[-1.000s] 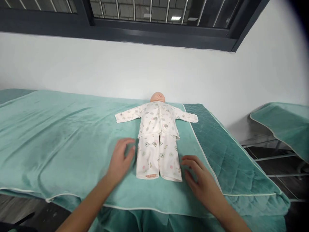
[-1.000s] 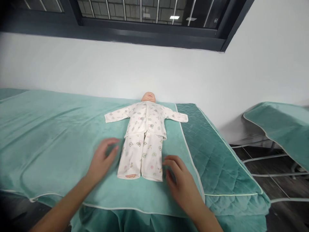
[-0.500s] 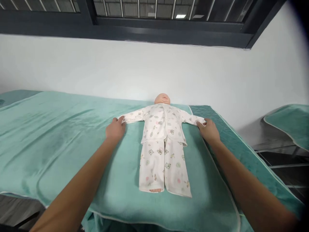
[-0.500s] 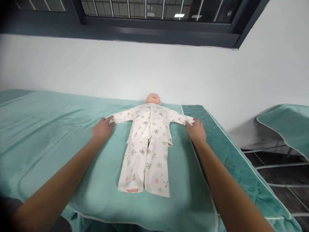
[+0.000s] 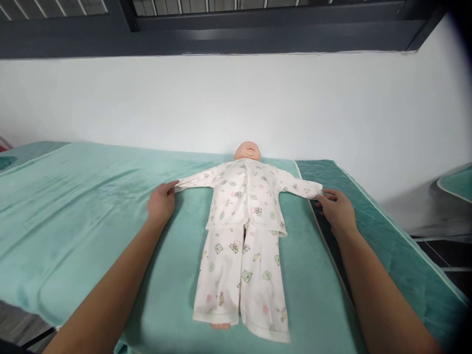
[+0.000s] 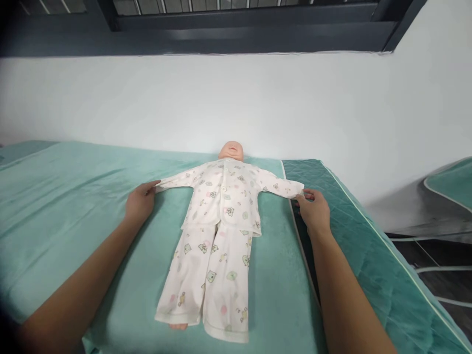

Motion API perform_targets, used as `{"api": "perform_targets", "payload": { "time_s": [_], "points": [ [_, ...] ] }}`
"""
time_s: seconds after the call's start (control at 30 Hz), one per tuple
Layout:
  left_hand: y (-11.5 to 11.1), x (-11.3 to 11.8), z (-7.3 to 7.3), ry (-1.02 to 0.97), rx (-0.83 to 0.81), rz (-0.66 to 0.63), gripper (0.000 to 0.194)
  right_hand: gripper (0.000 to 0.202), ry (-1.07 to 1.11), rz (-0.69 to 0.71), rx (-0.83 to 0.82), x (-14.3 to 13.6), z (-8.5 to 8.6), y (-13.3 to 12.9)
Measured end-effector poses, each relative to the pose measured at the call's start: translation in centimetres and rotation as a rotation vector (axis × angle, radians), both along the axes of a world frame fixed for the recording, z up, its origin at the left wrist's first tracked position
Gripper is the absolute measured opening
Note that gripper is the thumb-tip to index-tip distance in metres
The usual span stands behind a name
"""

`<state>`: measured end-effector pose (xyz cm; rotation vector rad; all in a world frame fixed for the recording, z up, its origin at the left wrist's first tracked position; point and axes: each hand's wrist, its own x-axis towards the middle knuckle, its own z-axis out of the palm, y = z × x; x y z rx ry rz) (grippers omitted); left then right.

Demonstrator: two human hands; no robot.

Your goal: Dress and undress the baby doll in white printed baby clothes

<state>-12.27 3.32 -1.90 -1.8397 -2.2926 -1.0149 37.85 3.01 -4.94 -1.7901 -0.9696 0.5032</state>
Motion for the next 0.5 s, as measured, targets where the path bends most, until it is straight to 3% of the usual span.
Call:
{"api": "perform_targets", "payload": {
  "time_s": [0.23, 0.4, 0.5],
  "points": [
    [0.5, -1.1, -0.6, -0.213, 0.118, -0.184, 0.042, 0.041, 0.033, 0.018, -0.005, -0.1, 0.4, 0.1],
    [0.8, -1.0, -0.6, -0.228, 0.132, -0.168, 0.051, 0.034, 0.040, -0.041, 0.202, 0.4, 0.1, 0.2],
    [1.0, -1.0, -0.7, -0.198, 0.079, -0.125, 0.053, 0.041, -0.010, -0.061, 0.246, 1.0, -0.3, 0.3]
  ]
}}
